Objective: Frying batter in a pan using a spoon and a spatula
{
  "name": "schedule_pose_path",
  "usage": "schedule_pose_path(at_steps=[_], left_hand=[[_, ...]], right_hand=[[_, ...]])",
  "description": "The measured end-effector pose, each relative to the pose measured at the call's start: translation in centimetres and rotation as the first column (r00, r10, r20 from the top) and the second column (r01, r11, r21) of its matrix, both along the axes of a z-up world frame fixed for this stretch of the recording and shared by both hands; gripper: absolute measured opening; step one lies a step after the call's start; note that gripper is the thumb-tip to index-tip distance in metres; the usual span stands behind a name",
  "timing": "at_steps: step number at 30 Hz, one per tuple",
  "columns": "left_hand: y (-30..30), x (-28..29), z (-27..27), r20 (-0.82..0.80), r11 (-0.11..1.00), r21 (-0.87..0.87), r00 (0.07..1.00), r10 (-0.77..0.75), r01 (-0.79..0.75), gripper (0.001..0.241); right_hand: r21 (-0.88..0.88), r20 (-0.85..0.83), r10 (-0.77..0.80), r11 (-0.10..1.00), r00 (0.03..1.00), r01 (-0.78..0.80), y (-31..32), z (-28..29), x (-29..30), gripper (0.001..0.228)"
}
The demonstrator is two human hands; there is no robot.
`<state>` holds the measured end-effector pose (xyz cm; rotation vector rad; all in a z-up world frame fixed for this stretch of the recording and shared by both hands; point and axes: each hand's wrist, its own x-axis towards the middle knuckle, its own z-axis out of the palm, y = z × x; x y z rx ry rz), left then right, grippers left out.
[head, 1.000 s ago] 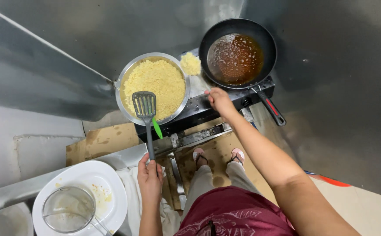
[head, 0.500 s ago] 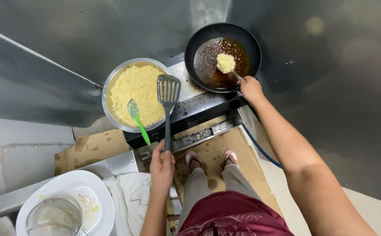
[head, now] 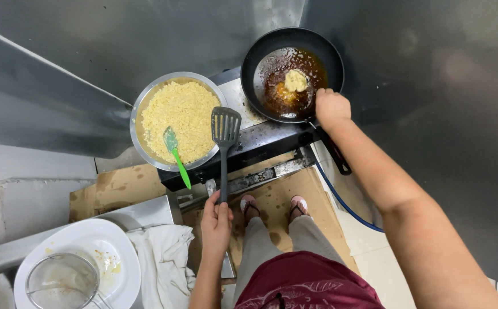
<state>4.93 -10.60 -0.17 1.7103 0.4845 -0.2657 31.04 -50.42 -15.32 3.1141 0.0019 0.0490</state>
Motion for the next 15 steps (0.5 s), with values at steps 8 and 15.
schedule_pose_path(at_steps=[8, 15], left_hand=[[-0.4, 1.0, 0.0, 0.035, 0.993, 0.093, 0.996, -0.077, 0.073, 0.042], [-2.2, 6.2, 3.4, 0.011, 0.825, 0.434, 0.914, -0.406, 0.362, 0.047]], right_hand=[[-0.316, 0.21, 0.211, 0.939, 0.955, -0.138, -1.5, 4.4, -0.7, 0.006], [-0.169, 0.156, 0.175, 0.974, 0.972, -0.148, -2.5, 8.7, -1.8, 0.015]])
